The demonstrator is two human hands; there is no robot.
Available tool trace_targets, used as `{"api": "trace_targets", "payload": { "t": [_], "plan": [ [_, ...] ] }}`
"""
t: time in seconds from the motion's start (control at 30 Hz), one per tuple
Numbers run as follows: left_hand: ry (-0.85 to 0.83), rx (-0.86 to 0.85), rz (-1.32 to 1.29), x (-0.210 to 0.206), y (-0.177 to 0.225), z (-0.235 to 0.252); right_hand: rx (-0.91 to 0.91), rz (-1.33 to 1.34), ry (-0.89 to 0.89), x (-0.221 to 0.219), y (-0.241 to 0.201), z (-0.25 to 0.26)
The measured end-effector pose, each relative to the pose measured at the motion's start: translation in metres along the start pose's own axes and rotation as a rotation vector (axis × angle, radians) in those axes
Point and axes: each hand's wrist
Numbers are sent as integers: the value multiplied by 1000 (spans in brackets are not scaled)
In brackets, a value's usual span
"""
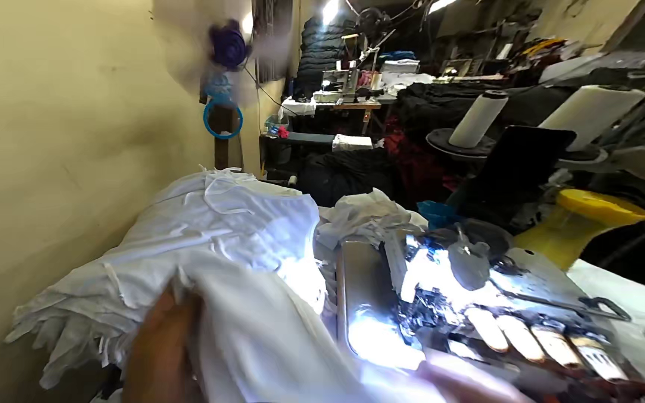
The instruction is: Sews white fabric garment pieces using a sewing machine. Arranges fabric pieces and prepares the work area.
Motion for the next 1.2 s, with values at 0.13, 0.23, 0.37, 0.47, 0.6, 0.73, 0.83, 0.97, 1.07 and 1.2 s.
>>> {"api": "trace_targets", "payload": {
  "t": [0.13,0.23,0.37,0.47,0.6,0.73,0.83,0.97,1.07,1.2],
  "plan": [
    [167,-395,510,34,-64,62,228,271,316,0,-1,34],
    [-152,-495,601,2,-96,37,226,150,288,-9,5,24],
    [-679,-320,991,-41,-147,19,9,-238,176,-24,44,-13],
    [-627,-401,1064,-46,-166,17,-158,-348,140,-35,76,-46],
    [-449,-635,953,-50,-160,-13,-170,-480,154,-66,100,-59],
    [-841,-718,747,-57,-153,-73,-202,-686,116,-93,119,-55],
    [-1018,-587,879,-63,-177,-89,-252,-685,137,-97,129,-60],
    [-1057,-518,729,-69,-175,-76,-366,-283,177,-78,111,-58],
    [-1129,-477,461,-77,-155,-60,-298,-229,184,-64,106,-60],
    [-1331,-444,256,-84,-125,-45,-151,-265,148,-41,100,-55]
  ]
}}
Point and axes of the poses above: each hand's wrist, its own z-axis towards the middle knuckle, its own x-axis out of the back of the hand, y = z × x, and after that the axes turned 1 degree about -x, right-handed
